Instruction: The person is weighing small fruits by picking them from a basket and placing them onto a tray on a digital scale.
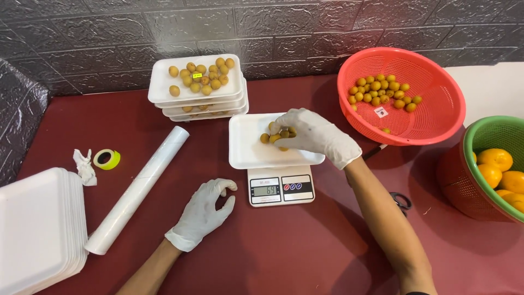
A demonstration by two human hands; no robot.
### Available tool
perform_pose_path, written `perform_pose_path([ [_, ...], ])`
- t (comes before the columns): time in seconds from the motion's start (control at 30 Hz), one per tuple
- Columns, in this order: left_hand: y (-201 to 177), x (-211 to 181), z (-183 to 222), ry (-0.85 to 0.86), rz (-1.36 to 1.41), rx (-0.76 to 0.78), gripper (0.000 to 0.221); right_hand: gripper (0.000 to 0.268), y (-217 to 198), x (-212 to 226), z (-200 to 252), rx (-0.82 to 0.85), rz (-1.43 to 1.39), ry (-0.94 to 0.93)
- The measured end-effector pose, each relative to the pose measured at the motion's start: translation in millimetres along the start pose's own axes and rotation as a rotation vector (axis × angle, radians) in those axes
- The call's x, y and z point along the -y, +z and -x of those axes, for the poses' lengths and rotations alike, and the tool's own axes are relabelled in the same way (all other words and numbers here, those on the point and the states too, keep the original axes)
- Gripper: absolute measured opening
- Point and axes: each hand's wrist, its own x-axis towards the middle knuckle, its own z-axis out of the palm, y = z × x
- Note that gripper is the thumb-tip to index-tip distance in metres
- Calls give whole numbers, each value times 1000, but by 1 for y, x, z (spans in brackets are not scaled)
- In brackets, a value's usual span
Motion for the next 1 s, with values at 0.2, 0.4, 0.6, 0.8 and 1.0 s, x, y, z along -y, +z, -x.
perform_pose_path([
  [0.2,-2,-4,-1,-16,5,19,23,28,2,7,0,-17,176,-122],
  [0.4,0,-3,0,-10,15,1,24,25,10,1,-4,35,250,-118],
  [0.6,1,-2,0,-19,-4,8,23,30,18,-3,-8,62,220,-81],
  [0.8,0,-1,0,-22,-15,10,24,22,-17,16,8,-85,65,-152],
  [1.0,-3,-5,1,-31,-11,25,24,14,-64,-38,30,-348,-17,-60],
])
